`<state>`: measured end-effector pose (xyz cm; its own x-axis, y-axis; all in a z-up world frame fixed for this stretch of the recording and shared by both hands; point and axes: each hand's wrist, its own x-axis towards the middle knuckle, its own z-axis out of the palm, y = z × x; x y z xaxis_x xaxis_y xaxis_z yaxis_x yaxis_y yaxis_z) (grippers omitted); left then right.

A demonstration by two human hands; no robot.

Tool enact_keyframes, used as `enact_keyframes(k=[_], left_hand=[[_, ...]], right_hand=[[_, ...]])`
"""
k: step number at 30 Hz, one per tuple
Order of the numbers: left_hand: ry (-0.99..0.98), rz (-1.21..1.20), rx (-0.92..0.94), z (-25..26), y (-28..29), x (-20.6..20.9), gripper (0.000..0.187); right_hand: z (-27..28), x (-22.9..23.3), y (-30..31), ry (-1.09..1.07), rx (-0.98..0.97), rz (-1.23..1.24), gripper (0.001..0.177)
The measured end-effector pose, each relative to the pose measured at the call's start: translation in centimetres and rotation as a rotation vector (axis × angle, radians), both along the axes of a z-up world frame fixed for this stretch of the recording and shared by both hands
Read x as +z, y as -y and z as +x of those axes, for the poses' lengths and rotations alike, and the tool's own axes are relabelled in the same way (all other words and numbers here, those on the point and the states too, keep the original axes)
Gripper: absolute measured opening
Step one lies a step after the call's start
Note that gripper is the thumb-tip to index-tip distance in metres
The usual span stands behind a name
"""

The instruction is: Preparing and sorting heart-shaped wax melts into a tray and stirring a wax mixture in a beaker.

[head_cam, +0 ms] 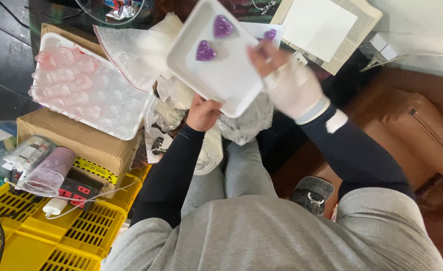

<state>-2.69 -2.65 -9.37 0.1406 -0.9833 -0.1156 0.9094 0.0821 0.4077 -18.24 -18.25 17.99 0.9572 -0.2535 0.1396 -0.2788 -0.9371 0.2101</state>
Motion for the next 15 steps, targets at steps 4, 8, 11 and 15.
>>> enact_keyframes(k=[4,8,11,15], left_hand=[[0.013,0.033,0.107,3.4,-1.3,4.7,0.055],[0.095,0.063,0.125,6.5,-3.6,8.6,0.060],[0.041,0.076,0.172,7.2,-5.7,9.5,0.067],[0.033,0.023,0.173,7.5,-8.1,8.5,0.066]], right_hand=[[-0.4,-1.8,4.3,0.012,-0.275,0.236,0.049],[0.3,-10.9,9.9,0.221,-0.255,0.111,0.056],[2.6,-17.0,11.9,0.150,-0.307,0.210,0.062],[5.5,-21.5,14.2,-0.037,-0.273,0.210,0.063]])
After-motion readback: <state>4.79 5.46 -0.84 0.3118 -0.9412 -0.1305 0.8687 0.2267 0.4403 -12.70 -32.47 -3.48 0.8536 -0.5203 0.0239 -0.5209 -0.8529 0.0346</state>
